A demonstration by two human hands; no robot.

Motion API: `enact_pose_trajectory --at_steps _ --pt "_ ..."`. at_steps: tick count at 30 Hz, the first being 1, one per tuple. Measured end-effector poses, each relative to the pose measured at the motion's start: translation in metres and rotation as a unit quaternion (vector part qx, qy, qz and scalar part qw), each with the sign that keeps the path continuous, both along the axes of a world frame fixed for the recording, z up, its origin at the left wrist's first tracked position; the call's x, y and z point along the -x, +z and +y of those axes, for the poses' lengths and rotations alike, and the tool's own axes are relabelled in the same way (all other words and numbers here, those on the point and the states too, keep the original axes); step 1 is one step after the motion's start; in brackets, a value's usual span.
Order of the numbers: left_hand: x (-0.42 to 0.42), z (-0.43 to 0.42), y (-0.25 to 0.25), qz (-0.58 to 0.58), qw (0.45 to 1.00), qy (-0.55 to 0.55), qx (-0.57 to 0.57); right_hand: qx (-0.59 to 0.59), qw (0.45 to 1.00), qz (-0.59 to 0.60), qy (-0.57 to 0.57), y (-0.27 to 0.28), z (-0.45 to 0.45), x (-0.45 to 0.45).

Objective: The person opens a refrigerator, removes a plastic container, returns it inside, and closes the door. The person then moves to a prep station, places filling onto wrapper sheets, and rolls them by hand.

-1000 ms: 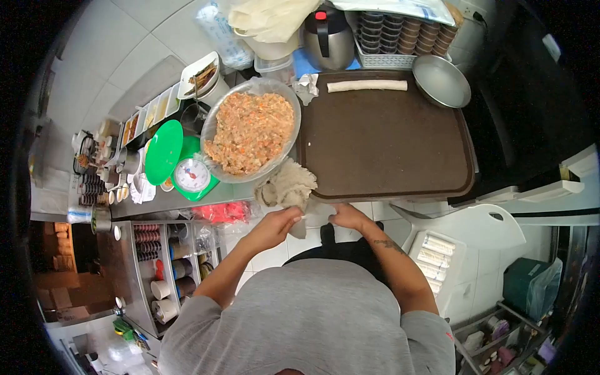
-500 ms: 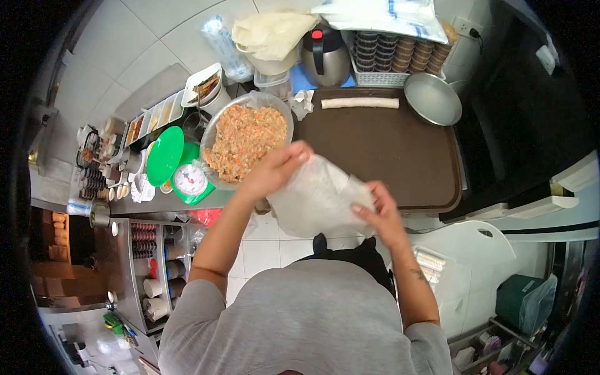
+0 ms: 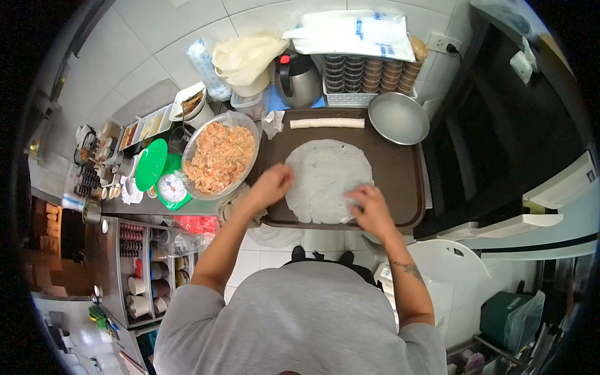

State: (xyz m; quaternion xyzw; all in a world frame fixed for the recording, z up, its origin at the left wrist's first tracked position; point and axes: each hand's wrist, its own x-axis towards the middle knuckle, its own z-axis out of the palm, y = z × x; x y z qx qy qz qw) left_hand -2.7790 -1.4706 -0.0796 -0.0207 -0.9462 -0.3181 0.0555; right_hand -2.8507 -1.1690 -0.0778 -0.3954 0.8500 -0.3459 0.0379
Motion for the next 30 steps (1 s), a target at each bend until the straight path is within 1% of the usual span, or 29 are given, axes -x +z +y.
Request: enact_pose_trajectory --at_steps 1,2,5,7,8,11,14,16,18,20,23,27,30 --pt "-0.013 0.01 -0.005 -0.03 0.999 0.0 0.017 -0.039 0.999 0.015 0.023 0.001 0.0 -0.002" --pt "-0.021 0.017 -0.003 -0.061 0.998 0.001 0.034 -0.043 0.999 0.012 0.019 0.003 0.001 0.001" --pt "-0.035 0.025 0.003 -0.05 0.999 0.017 0.011 -0.05 0.999 -0.001 0.017 0.006 0.003 0.0" --pt "-0.035 0.018 -0.005 -0.037 0.999 0.014 -0.013 -0.052 0.998 0.007 0.024 0.011 0.006 0.004" --pt "-0.033 0.015 -0.004 -0.029 0.999 0.011 -0.026 -0.041 0.999 -0.001 0.007 0.01 0.005 0.006" --pt "-0.024 -0.003 0.004 0.048 0.998 0.019 0.031 -0.007 0.999 -0.012 -0.043 0.01 -0.001 0.01" --pt "-0.009 -0.009 0.033 0.045 0.997 0.057 0.018 0.024 0.996 -0.005 -0.091 0.014 -0.009 0.013" --pt "0.003 -0.014 0.032 0.068 0.996 0.052 0.021 0.03 0.991 -0.004 -0.127 0.015 -0.012 0.017" --pt "0.014 -0.013 0.038 0.08 0.995 0.038 0.038 0.032 0.985 0.021 -0.165 0.008 -0.012 0.021" --pt "0.026 -0.011 0.046 0.092 0.995 0.033 0.025 0.032 0.979 0.033 -0.196 0.004 -0.01 0.022" --pt "0.048 -0.006 0.057 0.127 0.992 0.022 -0.01 0.04 0.976 0.003 -0.212 -0.002 -0.011 0.027" --pt "0.08 -0.001 0.07 0.158 0.987 0.016 -0.029 0.079 0.985 0.036 -0.15 0.004 -0.041 0.033" --pt "0.093 -0.005 0.049 0.101 0.995 0.005 -0.016 0.094 0.987 0.053 -0.12 -0.002 -0.058 0.041"
